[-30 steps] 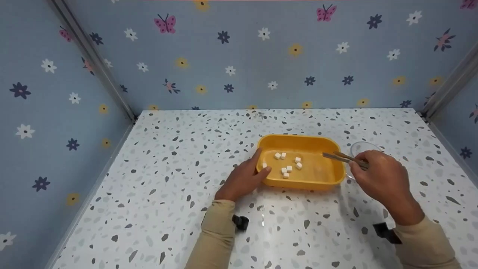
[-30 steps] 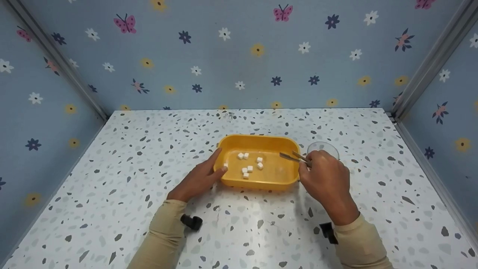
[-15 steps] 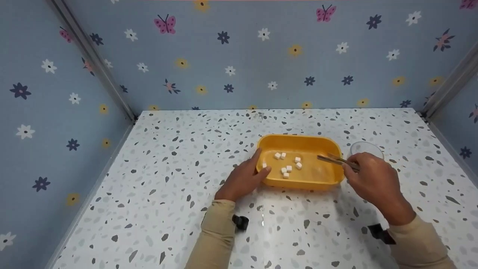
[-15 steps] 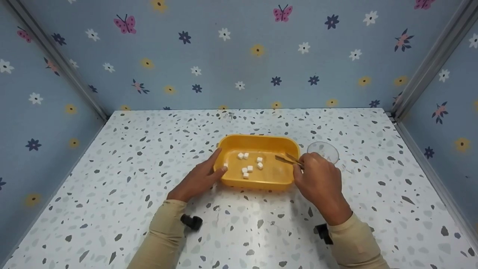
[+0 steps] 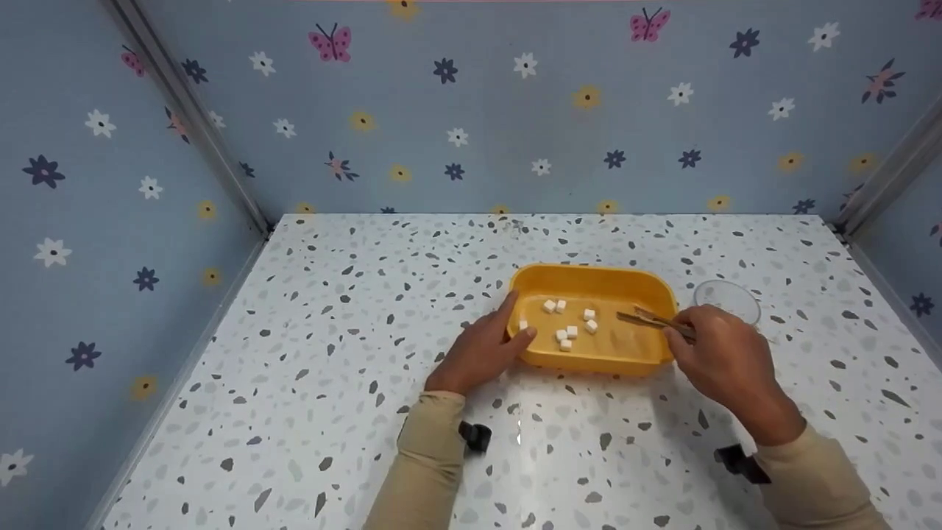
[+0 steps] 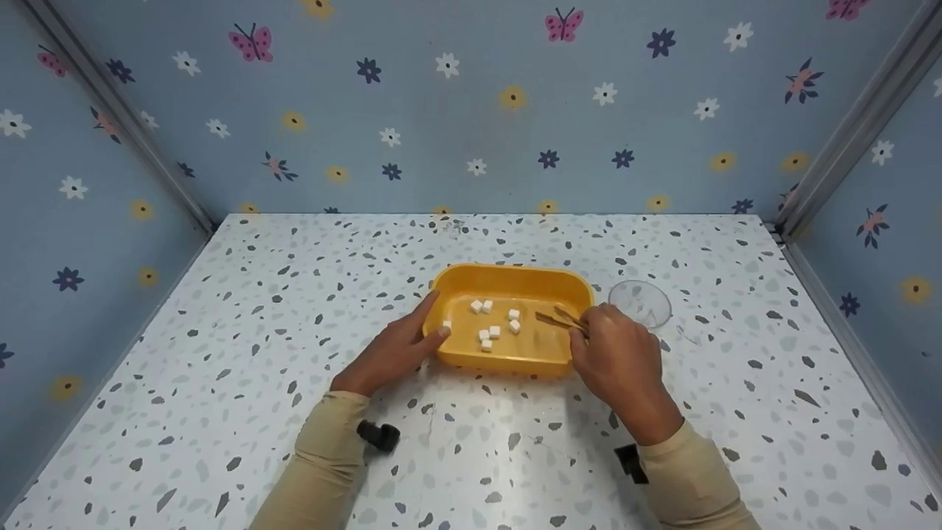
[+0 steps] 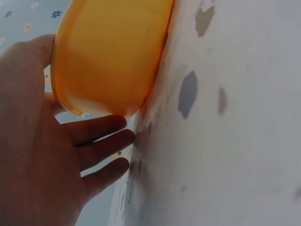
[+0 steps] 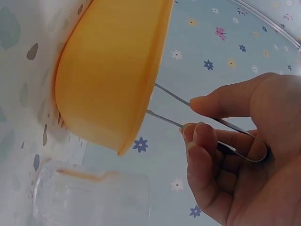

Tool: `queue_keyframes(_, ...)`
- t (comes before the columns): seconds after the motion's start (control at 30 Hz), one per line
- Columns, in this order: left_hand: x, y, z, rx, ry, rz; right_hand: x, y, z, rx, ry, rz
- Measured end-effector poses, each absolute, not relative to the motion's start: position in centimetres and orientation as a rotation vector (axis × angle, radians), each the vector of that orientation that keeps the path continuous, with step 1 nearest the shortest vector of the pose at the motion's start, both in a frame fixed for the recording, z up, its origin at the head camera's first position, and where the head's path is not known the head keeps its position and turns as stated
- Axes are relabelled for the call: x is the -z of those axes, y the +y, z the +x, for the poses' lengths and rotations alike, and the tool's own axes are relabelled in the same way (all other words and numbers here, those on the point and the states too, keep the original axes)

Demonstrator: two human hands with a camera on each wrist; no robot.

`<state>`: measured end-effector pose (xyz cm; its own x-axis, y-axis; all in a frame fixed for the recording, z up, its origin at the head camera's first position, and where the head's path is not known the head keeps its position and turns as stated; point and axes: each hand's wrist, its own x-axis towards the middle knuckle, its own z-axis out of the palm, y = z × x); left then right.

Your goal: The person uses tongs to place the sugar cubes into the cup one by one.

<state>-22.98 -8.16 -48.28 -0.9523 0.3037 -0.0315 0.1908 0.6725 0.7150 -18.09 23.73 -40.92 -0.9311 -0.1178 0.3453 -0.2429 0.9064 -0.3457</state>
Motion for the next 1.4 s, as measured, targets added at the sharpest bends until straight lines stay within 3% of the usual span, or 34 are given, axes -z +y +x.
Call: queue_keyframes(1.4, 48.1, -8.1, -22.9, -1.131, 2.735, 0.399, 43.0, 20.9, -19.0, -0.587, -2.796, 0.383)
